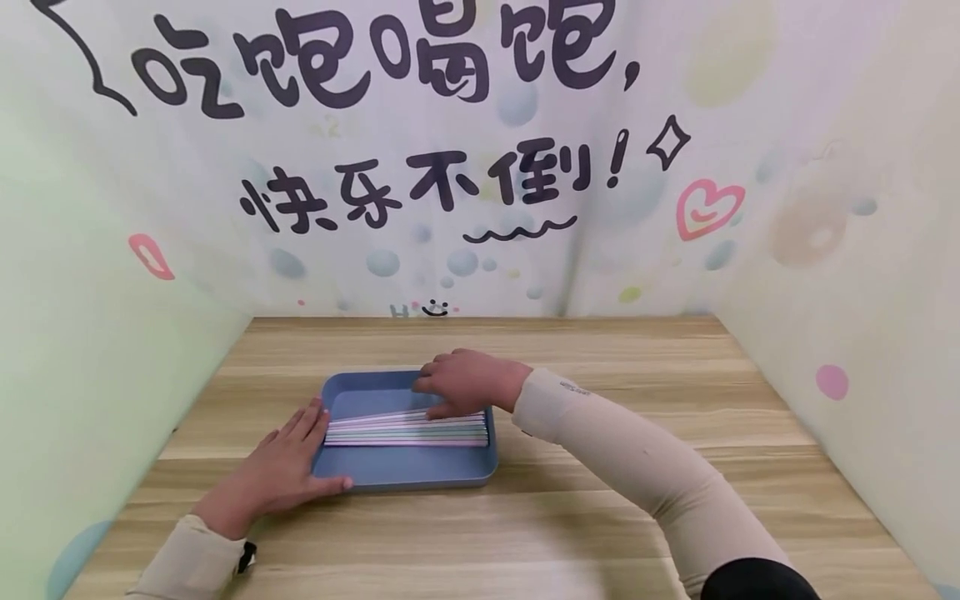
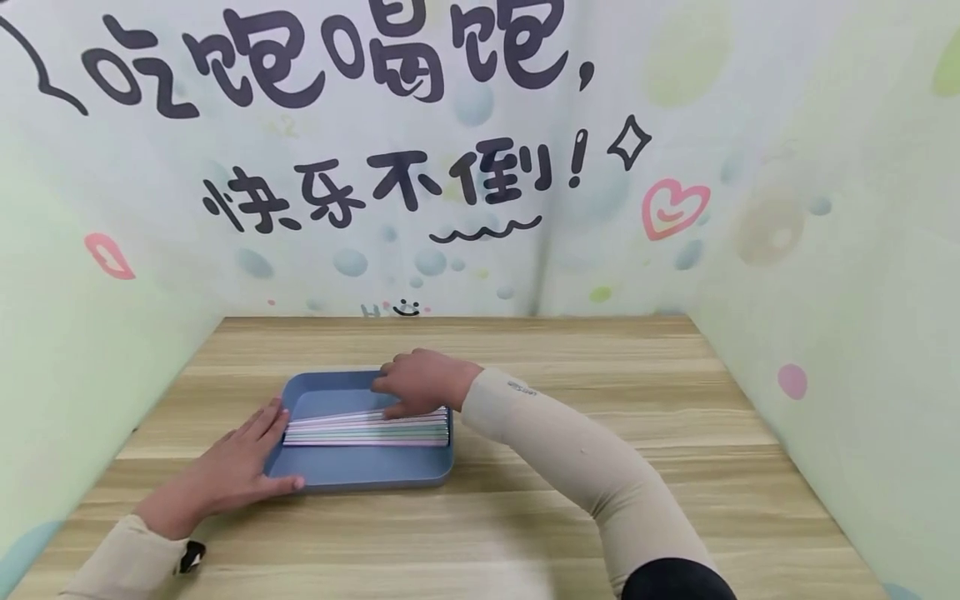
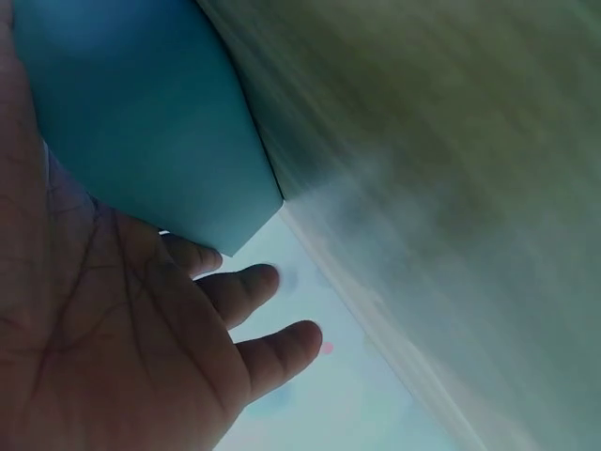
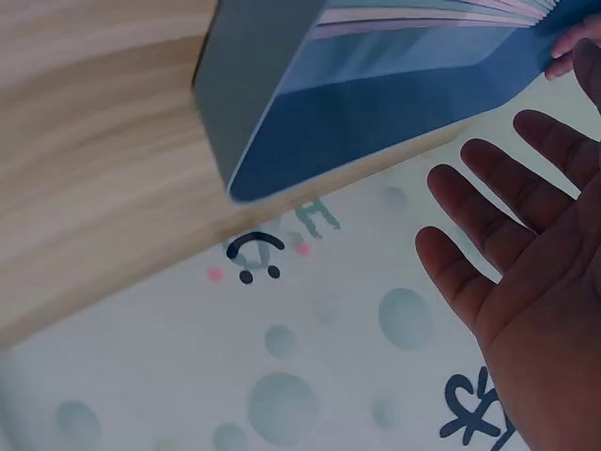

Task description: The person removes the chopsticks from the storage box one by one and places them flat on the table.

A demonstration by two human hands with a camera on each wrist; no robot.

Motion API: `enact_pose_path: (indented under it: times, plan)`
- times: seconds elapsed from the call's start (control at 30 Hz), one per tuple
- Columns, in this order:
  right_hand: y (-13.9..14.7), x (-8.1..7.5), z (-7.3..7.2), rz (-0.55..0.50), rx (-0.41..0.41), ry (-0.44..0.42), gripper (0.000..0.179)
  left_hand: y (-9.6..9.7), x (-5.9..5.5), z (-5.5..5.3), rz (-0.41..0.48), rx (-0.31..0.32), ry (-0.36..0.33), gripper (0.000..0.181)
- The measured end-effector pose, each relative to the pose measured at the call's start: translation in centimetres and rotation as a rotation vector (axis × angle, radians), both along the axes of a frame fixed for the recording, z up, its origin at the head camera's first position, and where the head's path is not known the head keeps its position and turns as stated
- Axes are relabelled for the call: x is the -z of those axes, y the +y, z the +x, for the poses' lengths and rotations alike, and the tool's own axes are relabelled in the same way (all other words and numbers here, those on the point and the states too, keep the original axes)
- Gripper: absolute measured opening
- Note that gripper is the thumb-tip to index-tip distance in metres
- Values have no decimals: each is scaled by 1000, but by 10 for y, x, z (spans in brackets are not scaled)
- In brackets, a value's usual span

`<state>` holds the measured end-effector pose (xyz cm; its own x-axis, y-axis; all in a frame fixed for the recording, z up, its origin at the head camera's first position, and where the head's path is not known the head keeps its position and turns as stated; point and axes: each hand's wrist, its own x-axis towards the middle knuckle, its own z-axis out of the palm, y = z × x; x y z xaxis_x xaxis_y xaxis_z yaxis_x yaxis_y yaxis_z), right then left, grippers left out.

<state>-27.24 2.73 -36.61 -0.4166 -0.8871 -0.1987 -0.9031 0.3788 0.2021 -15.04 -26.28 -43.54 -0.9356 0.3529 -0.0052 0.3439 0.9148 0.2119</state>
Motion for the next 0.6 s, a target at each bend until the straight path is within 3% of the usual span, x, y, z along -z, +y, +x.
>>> enact_pose_path:
  times: [0.47, 0.6]
  plan:
    - [-17, 8, -22, -183, 250, -426, 49, 1, -2, -1, 50, -1, -33, 109]
    - [-19, 11, -24, -238, 311, -504, 44, 1, -1, -1, 53, -11, -41, 105]
